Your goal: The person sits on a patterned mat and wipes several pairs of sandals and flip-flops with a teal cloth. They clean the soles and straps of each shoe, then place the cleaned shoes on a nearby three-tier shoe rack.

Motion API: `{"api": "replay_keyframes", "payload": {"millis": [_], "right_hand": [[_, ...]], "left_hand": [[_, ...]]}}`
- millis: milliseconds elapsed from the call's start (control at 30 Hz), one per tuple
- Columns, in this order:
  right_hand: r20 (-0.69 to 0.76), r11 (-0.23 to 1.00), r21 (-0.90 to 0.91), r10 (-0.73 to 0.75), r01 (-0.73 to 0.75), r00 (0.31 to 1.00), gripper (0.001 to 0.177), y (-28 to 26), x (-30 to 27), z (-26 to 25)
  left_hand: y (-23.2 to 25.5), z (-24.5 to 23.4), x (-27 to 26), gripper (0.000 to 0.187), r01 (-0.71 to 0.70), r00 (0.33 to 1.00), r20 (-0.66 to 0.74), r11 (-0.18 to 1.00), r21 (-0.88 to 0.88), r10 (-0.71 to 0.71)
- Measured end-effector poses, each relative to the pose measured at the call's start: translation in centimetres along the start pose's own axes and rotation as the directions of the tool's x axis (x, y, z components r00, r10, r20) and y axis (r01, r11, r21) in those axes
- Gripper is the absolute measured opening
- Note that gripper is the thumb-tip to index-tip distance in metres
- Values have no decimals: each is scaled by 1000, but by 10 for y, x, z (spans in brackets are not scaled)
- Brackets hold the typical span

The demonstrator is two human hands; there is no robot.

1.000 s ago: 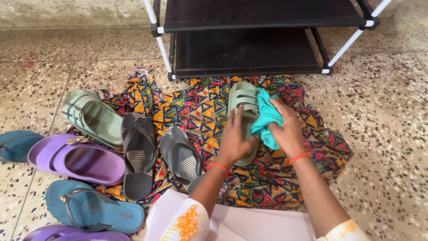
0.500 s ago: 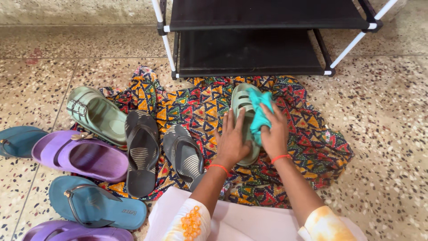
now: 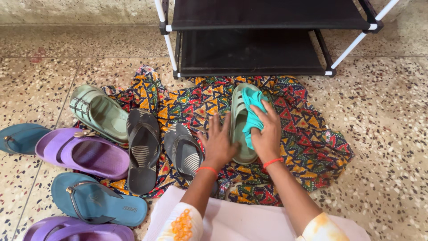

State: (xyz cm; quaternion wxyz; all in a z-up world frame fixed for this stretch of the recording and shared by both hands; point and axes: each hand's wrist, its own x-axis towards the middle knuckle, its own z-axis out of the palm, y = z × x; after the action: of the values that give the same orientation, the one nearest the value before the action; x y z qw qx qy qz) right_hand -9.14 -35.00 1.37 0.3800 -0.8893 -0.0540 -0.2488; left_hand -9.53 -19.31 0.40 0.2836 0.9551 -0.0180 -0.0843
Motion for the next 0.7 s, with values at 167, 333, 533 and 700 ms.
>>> {"api": "replay_keyframes", "payload": {"millis": [167,333,533,700], "right_hand": [[-3,1000,-26,-11,11,1000,64,-21,0,-1],[145,981,-58,-173,183,974,60,-45,-14,12],[251,960,-14,-268,280,930,47,-73,-23,38],[350,941,102,-337,322,874,44,-107,-32,70]], "left_hand": [[-31,6,-2,108,-31,979,-205,997,-69,16],[-36,20,3,91,2,951,-309,1000,-20,-8],[-68,-6,-13,71,240,793,-564,969,-62,-232],[-104,-48,-49,73,373,655,-687,925,-68,-315]]}}
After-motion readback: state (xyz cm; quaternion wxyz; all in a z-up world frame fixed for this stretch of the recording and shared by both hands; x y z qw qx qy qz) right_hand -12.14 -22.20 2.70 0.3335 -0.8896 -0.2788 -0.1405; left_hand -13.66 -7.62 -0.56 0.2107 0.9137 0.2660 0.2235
